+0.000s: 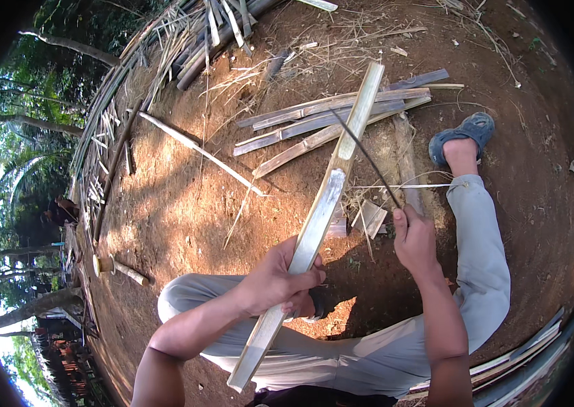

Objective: The person sits on the ground and uses a machete to split long bamboo poles into thin strips. They repeatedly strike the bamboo against a wooden block to drive the blade through the material, then pull the strips apart and set them aside.

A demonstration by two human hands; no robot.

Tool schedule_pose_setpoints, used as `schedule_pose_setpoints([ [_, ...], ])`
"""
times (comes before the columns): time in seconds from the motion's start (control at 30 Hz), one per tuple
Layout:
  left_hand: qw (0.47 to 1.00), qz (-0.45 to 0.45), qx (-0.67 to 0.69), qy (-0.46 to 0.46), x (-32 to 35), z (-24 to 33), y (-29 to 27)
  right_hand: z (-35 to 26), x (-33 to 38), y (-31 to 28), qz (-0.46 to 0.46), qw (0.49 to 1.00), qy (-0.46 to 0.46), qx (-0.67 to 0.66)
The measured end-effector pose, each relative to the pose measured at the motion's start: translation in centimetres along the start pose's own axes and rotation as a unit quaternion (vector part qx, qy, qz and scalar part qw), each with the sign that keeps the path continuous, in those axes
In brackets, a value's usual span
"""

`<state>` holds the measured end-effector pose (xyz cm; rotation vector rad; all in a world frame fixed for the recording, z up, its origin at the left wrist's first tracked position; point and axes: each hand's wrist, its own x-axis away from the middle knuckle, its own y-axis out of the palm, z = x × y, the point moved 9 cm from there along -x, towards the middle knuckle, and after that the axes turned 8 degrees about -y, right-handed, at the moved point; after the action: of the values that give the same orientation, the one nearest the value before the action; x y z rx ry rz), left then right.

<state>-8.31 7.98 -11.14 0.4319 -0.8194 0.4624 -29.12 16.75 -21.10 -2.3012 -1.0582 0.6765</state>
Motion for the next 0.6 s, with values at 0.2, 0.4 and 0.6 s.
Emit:
schedule_pose_setpoints([
  [0.2,0.996,0.042,-0.074,-0.024,-0.4,-1.2,0.0,-10.1,4.0,2.1,-0.094,0.981,-0.163,-0.033],
  [0.4,0.912,0.12,-0.337,0.201,0.3,-1.0,0.5,-10.8,5.1,2.5,-0.044,0.971,-0.232,-0.036],
  [0.6,0.978,0.087,-0.189,-0.036,-0.1,-3.4,0.1,-2.4,1.5,2.0,-0.051,0.996,-0.052,0.047],
])
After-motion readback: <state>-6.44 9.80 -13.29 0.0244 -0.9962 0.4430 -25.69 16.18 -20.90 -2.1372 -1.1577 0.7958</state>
